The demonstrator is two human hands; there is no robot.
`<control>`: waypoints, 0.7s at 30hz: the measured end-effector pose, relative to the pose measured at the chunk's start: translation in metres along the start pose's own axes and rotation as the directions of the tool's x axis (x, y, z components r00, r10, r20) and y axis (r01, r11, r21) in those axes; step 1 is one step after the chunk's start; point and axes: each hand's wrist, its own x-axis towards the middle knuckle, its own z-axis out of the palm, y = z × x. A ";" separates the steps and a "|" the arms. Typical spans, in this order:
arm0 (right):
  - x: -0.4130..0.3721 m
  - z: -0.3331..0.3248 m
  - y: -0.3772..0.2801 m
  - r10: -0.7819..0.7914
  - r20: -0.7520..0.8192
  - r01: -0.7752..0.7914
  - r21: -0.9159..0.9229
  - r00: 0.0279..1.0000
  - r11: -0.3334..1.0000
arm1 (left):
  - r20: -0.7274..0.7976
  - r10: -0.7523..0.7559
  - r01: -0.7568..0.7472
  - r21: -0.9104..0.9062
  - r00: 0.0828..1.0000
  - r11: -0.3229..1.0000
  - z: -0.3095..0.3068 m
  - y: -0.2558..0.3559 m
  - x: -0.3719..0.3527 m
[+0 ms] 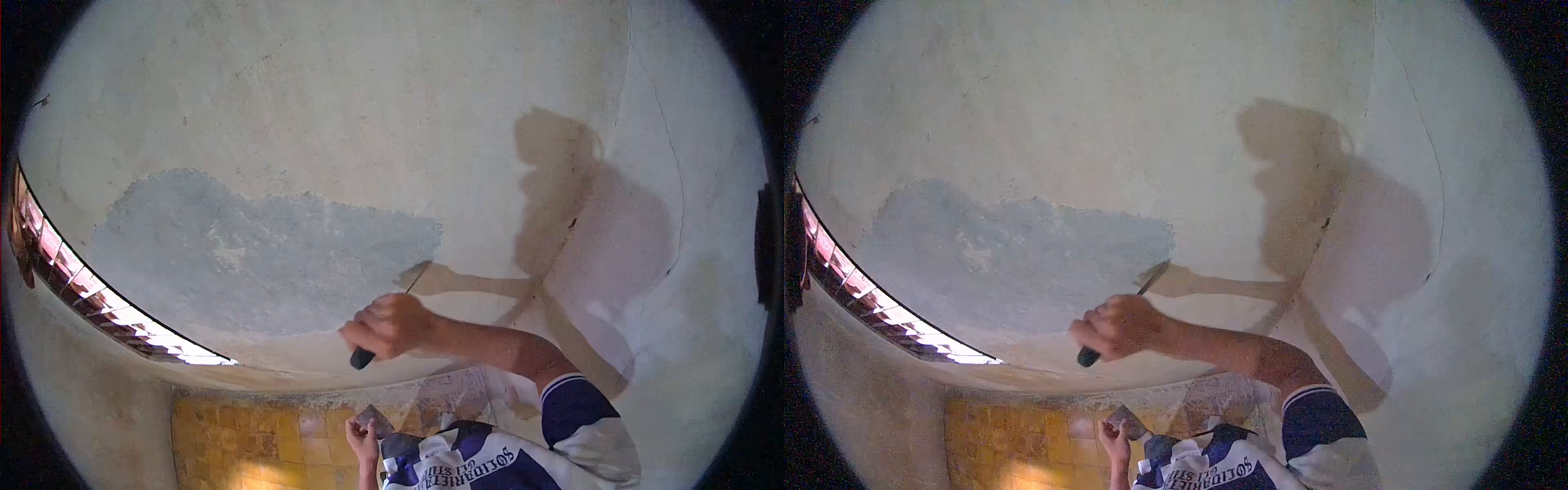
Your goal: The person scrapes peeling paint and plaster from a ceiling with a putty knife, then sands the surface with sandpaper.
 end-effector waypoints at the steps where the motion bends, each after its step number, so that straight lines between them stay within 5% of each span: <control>1: 0.005 -0.002 -0.006 -0.033 0.000 0.033 -0.023 0.999 0.999 | -0.001 0.019 -0.019 -0.001 1.000 1.000 -0.001 -0.003 0.002; 3: 0.015 -0.010 -0.034 -0.136 -0.027 0.134 -0.063 0.990 0.989 | -0.023 0.088 -0.087 0.032 0.996 0.996 -0.009 -0.008 0.008; 5: -0.003 -0.003 -0.008 -0.044 0.010 0.045 -0.043 0.999 0.998 | -0.076 0.179 -0.174 0.073 0.981 0.982 -0.006 -0.019 0.011; 9: -0.006 -0.004 -0.006 -0.055 0.046 0.056 -0.030 0.997 0.998 | 0.002 0.032 -0.032 0.042 0.999 0.999 -0.005 0.016 0.002; 12: 0.031 -0.039 -0.042 -0.172 0.044 0.170 0.043 0.984 0.985 | -0.023 0.088 -0.087 0.037 0.996 0.995 -0.002 0.013 0.006; 16: 0.014 -0.025 0.006 0.050 0.054 -0.048 -0.029 0.997 0.998 | -0.047 0.076 -0.073 0.054 0.996 0.996 -0.006 -0.003 0.006; 19: 0.024 -0.033 -0.045 -0.175 0.034 0.176 -0.016 0.984 0.984 | 0.077 0.148 -0.155 0.104 0.986 0.982 -0.021 -0.038 0.021; 21: 0.023 -0.037 -0.042 -0.085 0.026 0.082 0.089 0.996 0.993 | -0.003 0.082 -0.082 0.058 0.997 0.995 -0.007 -0.015 0.011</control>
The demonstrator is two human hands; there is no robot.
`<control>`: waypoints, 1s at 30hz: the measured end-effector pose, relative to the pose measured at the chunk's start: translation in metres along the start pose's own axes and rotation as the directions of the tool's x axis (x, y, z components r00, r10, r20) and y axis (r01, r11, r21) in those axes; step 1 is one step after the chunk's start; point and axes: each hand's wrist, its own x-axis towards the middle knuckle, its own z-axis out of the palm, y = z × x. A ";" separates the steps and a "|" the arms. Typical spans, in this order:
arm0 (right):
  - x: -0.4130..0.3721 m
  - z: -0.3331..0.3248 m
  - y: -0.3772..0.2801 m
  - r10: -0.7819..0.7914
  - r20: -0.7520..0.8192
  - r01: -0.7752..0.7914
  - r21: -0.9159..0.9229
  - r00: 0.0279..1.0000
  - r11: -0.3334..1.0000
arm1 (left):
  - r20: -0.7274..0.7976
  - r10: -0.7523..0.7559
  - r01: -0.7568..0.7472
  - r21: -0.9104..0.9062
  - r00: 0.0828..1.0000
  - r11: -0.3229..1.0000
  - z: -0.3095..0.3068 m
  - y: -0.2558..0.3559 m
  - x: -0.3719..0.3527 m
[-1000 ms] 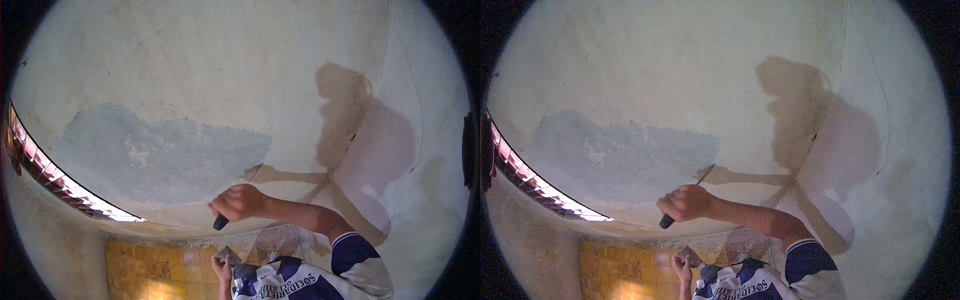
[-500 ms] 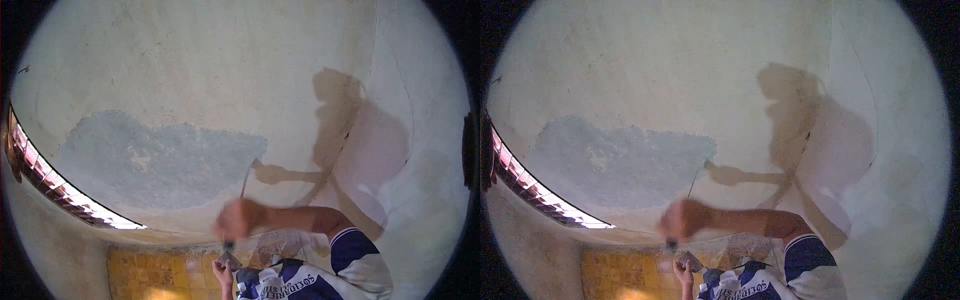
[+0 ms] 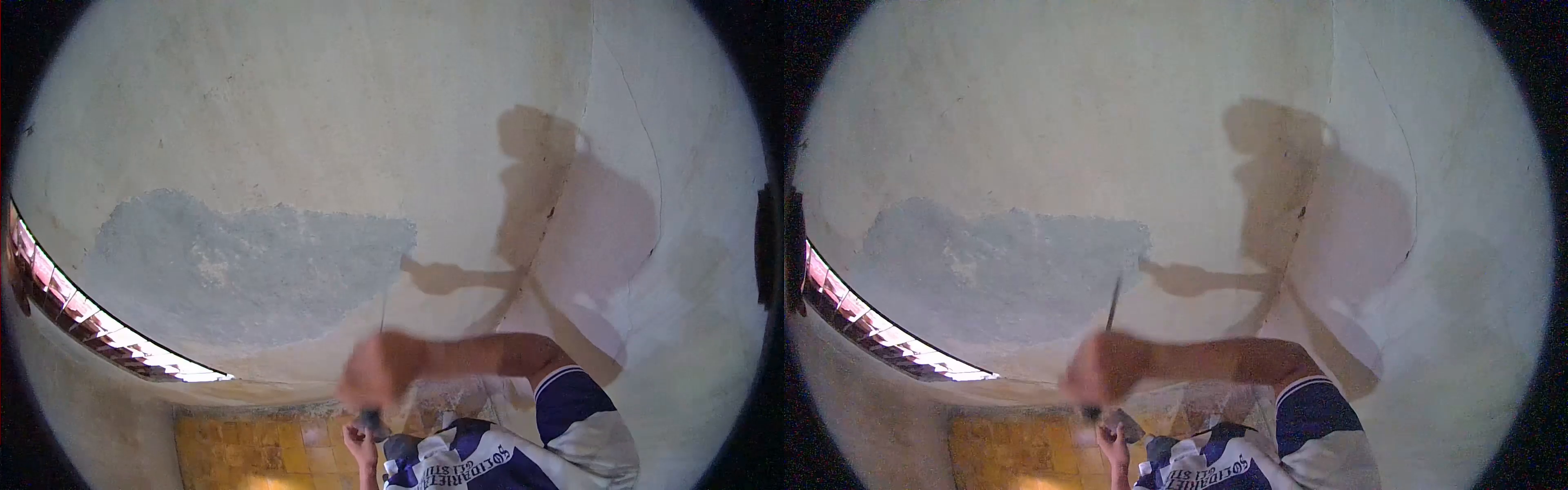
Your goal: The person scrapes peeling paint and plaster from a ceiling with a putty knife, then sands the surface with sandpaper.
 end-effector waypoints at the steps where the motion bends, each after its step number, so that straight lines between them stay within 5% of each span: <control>1: -0.006 0.006 0.015 0.068 0.018 -0.068 0.016 0.998 0.998 | -0.035 -0.040 0.039 -0.022 0.999 0.999 0.004 0.015 -0.006; 3: -0.017 0.011 0.041 0.192 0.066 -0.194 0.036 0.979 0.980 | 0.034 -0.044 0.046 -0.072 0.998 0.996 0.004 0.018 -0.006; 6: -0.004 0.012 -0.007 -0.036 0.123 0.033 0.023 0.992 0.999 | 0.069 0.016 -0.019 0.047 0.997 0.999 -0.003 0.004 0.000; 11: -0.019 0.013 0.046 0.060 0.034 -0.056 -0.103 0.998 0.993 | 0.057 0.025 -0.023 -0.044 0.998 0.999 -0.001 0.007 -0.001; 15: -0.003 -0.007 0.007 -0.096 -0.011 0.096 0.003 0.995 0.995 | -0.006 -0.005 0.005 0.008 1.000 1.000 0.003 0.015 0.000; 18: -0.015 0.000 0.055 0.109 0.085 -0.103 -0.068 0.990 0.992 | -0.013 -0.024 0.024 -0.005 1.000 1.000 0.005 0.031 -0.010; 22: 0.004 -0.011 0.004 -0.098 0.083 0.096 0.029 0.992 0.995 | 0.026 0.013 -0.012 -0.033 1.000 0.999 0.002 0.010 0.001; 24: -0.016 -0.006 0.053 0.049 0.095 -0.051 0.020 0.994 0.999 | -0.008 -0.014 0.014 -0.042 1.000 0.999 -0.003 0.005 -0.003; 30: -0.008 -0.011 0.062 0.107 0.198 -0.081 -0.138 0.974 0.987 | -0.001 0.012 -0.012 0.004 1.000 1.000 0.006 0.018 0.000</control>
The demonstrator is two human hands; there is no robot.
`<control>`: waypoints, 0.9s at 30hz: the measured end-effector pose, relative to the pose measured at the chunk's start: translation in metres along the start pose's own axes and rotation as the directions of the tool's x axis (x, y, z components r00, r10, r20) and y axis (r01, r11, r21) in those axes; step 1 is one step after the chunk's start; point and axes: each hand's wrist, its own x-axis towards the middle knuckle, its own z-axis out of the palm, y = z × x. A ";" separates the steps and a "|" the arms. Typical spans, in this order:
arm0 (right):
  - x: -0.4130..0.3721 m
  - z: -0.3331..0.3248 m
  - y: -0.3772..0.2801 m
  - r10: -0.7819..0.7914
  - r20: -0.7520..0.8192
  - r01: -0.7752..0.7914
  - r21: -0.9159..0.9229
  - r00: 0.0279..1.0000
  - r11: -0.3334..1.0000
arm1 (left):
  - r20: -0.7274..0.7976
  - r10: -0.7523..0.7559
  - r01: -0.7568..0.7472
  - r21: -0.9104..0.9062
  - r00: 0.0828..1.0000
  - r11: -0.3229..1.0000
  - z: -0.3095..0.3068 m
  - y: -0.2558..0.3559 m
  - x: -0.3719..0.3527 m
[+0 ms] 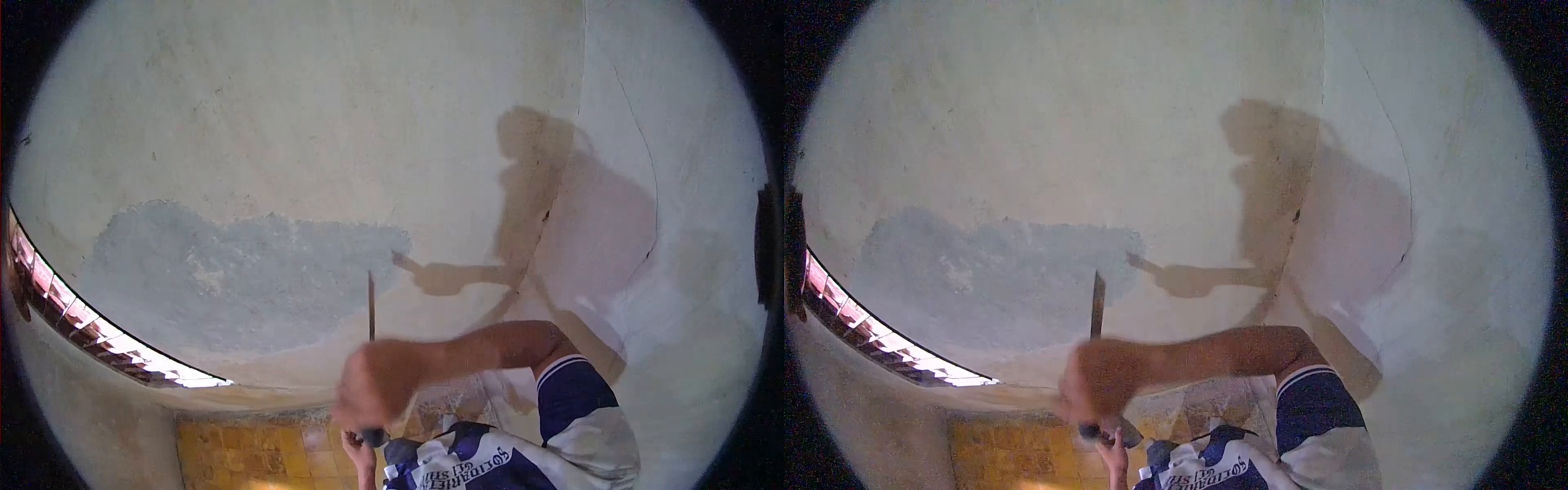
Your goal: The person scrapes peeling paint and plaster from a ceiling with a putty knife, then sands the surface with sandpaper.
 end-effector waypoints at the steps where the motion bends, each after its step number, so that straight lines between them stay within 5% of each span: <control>1: 0.000 -0.002 0.000 0.013 0.018 -0.013 -0.001 1.000 1.000 | 0.009 -0.029 0.029 0.036 1.000 0.999 -0.002 0.003 -0.005; 3: 0.001 -0.007 -0.002 0.033 0.053 -0.032 -0.011 0.998 0.999 | 0.026 0.000 0.001 -0.011 1.000 1.000 -0.002 0.002 -0.009; 7: -0.012 0.008 -0.048 0.100 0.318 -0.185 0.252 0.943 0.950 | 0.028 -0.057 0.061 -0.151 0.998 0.987 0.000 0.002 -0.004; 10: -0.047 0.025 -0.072 0.218 0.339 -0.360 0.441 0.915 0.822 | -0.008 0.033 -0.034 -0.092 0.999 0.995 -0.004 -0.014 -0.002; 13: -0.083 0.058 -0.103 0.434 0.223 -0.477 0.575 0.873 0.665 | 0.018 -0.062 0.063 -0.036 0.998 0.997 -0.006 -0.006 -0.006; 17: -0.113 0.083 -0.130 0.593 0.381 -0.687 0.562 0.710 0.461 | 0.016 -0.053 0.052 0.024 0.998 0.998 -0.009 -0.014 -0.004; 23: -0.072 0.027 -0.089 0.425 0.209 -0.461 0.590 0.880 0.663 | 0.162 -0.014 0.016 -0.012 0.987 1.000 -0.003 -0.042 0.026; 25: -0.058 0.009 -0.085 0.474 0.115 -0.417 0.679 0.873 0.604 | 0.259 0.093 -0.116 0.076 0.961 0.990 -0.002 -0.046 0.037; 27: -0.053 0.008 -0.085 0.511 0.034 -0.366 0.737 0.859 0.567 | 0.261 0.071 -0.070 -0.013 0.963 0.997 0.016 -0.013 0.035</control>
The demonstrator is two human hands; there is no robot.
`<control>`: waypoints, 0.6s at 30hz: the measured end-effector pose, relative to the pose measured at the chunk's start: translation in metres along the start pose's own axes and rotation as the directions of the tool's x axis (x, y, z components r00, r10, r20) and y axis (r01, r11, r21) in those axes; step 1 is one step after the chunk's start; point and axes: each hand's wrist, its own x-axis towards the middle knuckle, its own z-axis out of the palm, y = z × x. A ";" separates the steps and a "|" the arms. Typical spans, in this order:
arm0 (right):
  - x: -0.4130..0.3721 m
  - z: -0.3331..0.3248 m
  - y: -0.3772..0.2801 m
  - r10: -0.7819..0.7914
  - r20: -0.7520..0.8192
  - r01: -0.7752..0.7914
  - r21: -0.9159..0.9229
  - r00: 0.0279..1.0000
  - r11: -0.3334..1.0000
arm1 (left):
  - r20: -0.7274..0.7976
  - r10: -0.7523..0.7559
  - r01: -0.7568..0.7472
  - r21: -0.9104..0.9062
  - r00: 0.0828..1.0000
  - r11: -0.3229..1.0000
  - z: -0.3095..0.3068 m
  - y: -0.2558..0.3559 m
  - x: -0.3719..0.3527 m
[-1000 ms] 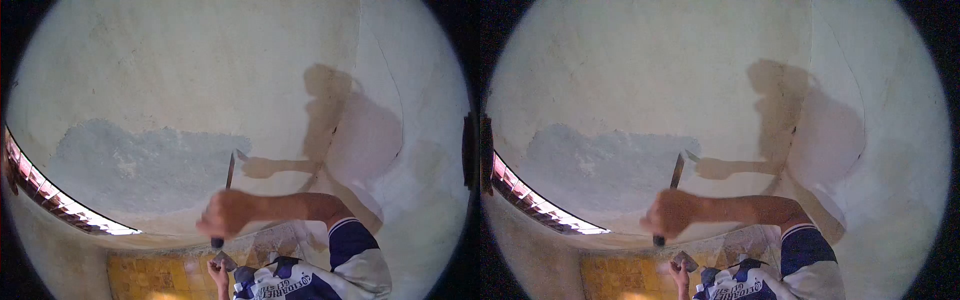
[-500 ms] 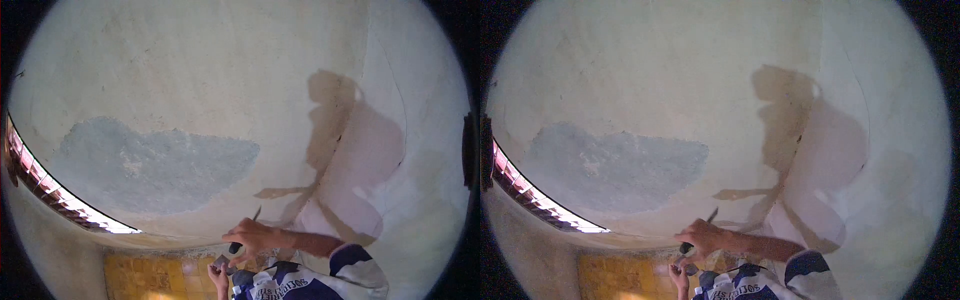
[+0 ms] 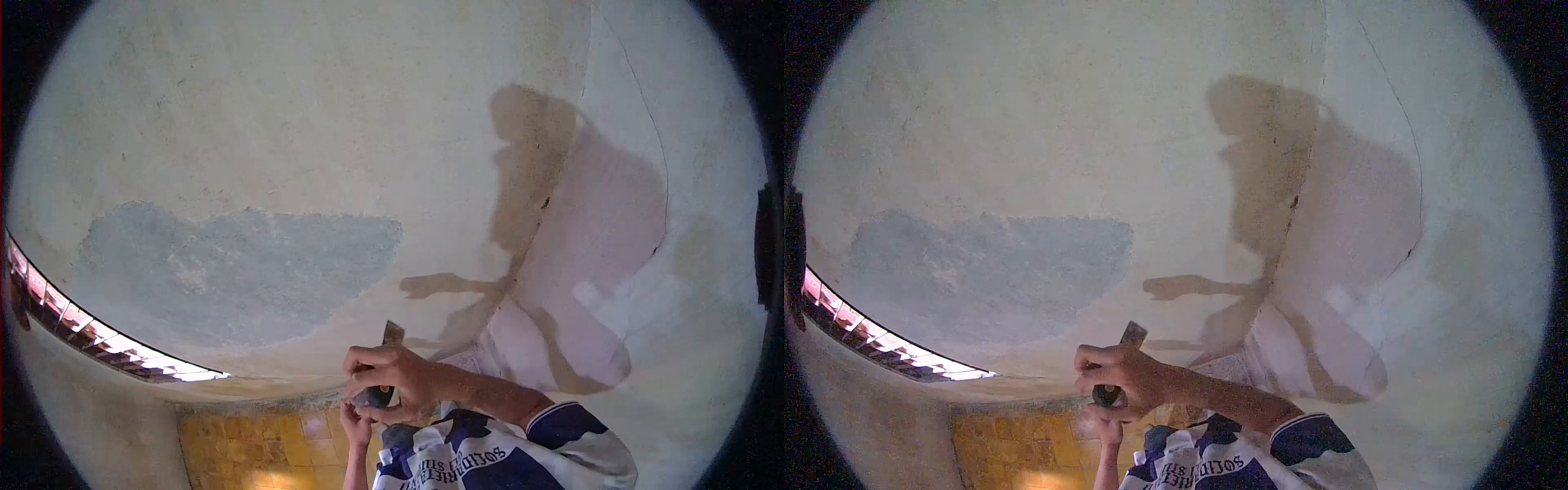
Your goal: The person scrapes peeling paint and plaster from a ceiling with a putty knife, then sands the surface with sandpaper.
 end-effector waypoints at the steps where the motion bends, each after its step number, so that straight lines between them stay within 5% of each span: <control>1: 0.000 0.003 0.002 -0.016 -0.036 0.017 0.024 0.999 1.000 | -0.002 -0.009 0.009 -0.051 1.000 0.999 0.010 0.023 0.004; 4: -0.015 0.018 0.025 -0.086 -0.039 0.087 0.032 0.996 0.996 | 0.011 -0.128 0.128 0.017 0.992 0.992 0.017 0.054 0.005; 7: -0.023 0.029 0.031 -0.094 -0.079 0.105 0.135 0.992 0.985 | -0.007 -0.018 0.017 -0.038 1.000 0.999 0.015 0.033 0.001; 11: -0.013 0.030 0.036 -0.031 -0.060 0.048 0.303 0.998 0.952 | -0.037 -0.062 0.063 0.034 0.997 0.997 0.002 -0.007 -0.013; 14: 0.015 0.024 0.017 -0.285 -0.024 0.285 -0.018 0.958 0.958 | -0.083 -0.078 0.089 0.148 0.993 0.985 -0.001 -0.012 -0.023; 18: 0.039 0.015 -0.018 -0.477 0.165 0.502 -0.184 0.863 0.845 | -0.129 -0.101 0.109 0.061 0.987 0.992 0.004 0.006 -0.024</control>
